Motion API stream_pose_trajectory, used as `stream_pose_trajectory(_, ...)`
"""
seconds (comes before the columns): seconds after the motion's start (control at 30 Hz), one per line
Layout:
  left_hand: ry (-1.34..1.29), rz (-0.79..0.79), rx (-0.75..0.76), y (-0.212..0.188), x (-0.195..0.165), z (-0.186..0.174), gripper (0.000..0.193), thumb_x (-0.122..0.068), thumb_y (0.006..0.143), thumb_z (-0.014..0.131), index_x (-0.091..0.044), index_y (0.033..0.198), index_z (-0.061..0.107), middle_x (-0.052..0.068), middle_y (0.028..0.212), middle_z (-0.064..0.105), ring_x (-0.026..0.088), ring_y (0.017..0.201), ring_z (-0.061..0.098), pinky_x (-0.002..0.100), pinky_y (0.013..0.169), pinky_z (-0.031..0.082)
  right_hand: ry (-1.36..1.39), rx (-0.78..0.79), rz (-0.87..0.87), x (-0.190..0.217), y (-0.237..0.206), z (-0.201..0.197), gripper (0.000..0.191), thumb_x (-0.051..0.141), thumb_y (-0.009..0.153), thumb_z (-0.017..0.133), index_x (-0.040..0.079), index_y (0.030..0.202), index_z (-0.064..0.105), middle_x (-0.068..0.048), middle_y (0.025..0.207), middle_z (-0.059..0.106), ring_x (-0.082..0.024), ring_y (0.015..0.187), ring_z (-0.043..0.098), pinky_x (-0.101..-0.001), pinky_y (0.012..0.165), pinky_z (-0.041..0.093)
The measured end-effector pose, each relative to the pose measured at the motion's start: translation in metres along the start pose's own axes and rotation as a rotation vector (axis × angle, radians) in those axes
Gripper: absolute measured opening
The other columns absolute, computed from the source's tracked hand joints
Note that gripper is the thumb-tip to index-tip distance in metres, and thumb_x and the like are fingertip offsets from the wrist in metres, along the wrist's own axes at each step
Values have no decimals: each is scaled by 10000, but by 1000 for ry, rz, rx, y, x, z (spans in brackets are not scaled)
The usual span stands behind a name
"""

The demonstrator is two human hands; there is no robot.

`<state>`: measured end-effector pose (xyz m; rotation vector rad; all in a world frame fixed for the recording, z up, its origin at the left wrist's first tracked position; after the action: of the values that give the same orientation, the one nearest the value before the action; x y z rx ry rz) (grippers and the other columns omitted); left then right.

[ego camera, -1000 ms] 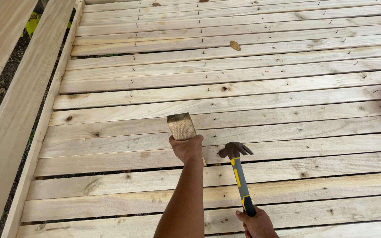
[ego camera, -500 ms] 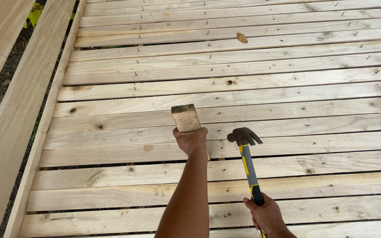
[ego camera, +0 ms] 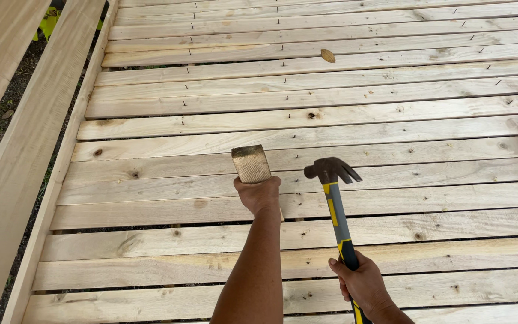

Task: The person uses a claw hammer and a small wood block as a fulcrum to pull nails out of a slatted wooden frame, working nail by nail across the surface. They drop the extracted nails into a pink bucket and reposition the wood block under new nails to continue pulling.

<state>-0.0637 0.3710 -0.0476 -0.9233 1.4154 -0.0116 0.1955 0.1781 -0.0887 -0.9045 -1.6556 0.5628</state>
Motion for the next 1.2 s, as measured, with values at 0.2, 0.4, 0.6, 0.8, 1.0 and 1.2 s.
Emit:
stream_pose_trajectory(0.2, 23, -19, 4, 2, 3, 0, 846, 12, 650, 838, -101, 1361, 393, 87, 1264, 612, 241, 1128, 676, 279, 1076, 547, 337, -27, -414, 65, -30, -24, 212, 150, 881, 741, 14, 844, 583, -44, 510, 507, -133, 405, 483, -321, 408, 430)
stream_pose_trajectory(0.4, 19, 9, -7, 1, 3, -2, 851, -2, 617, 853, -92, 1337, 409, 87, 1252, 628, 243, 1116, 685, 289, 1056, 550, -201, 30, 215, -39, -13, 8, 217, 193, 952, 761, 52, 916, 599, -45, 535, 430, -168, 404, 392, -358, 424, 349)
stream_pose_trajectory(0.6, 38, 43, -21, 2, 3, -3, 846, -18, 627, 848, -91, 1341, 400, 108, 1218, 631, 250, 1089, 684, 320, 1049, 556, -93, 81, -2, 2, 6, 9, 291, 211, 938, 765, 14, 842, 574, -55, 509, 491, -153, 378, 416, -340, 395, 396)
stream_pose_trajectory(0.8, 48, 0, -35, -2, 4, -7, 862, -7, 615, 848, -111, 1341, 394, 93, 1223, 616, 243, 1076, 671, 312, 1029, 561, 151, -91, -365, 32, -5, -21, 228, 195, 867, 774, 11, 839, 641, -56, 485, 501, -143, 394, 464, -330, 396, 417)
stream_pose_trajectory(1.0, 61, 48, -23, -5, 0, -9, 827, -35, 610, 838, -90, 1320, 418, 101, 1183, 654, 244, 1034, 695, 333, 994, 582, -486, -34, 181, -30, 16, -15, 187, 269, 945, 753, 189, 979, 588, -52, 611, 534, -176, 497, 544, -361, 534, 488)
stream_pose_trajectory(1.2, 36, 56, -5, -6, 9, -11, 881, -21, 606, 820, -106, 1360, 372, 100, 1166, 625, 235, 1022, 688, 324, 976, 584, -355, -73, -153, -8, 26, -17, 367, 321, 913, 805, -17, 883, 667, -55, 595, 551, -140, 493, 463, -355, 473, 448)
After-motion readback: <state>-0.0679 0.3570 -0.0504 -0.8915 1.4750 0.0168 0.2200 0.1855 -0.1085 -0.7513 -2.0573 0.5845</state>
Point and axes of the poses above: each hand's wrist, its own y-axis towards the middle knuckle, its own z-axis out of the palm, x = y × z, the point moved 10 cm from there along y, towards the middle knuckle
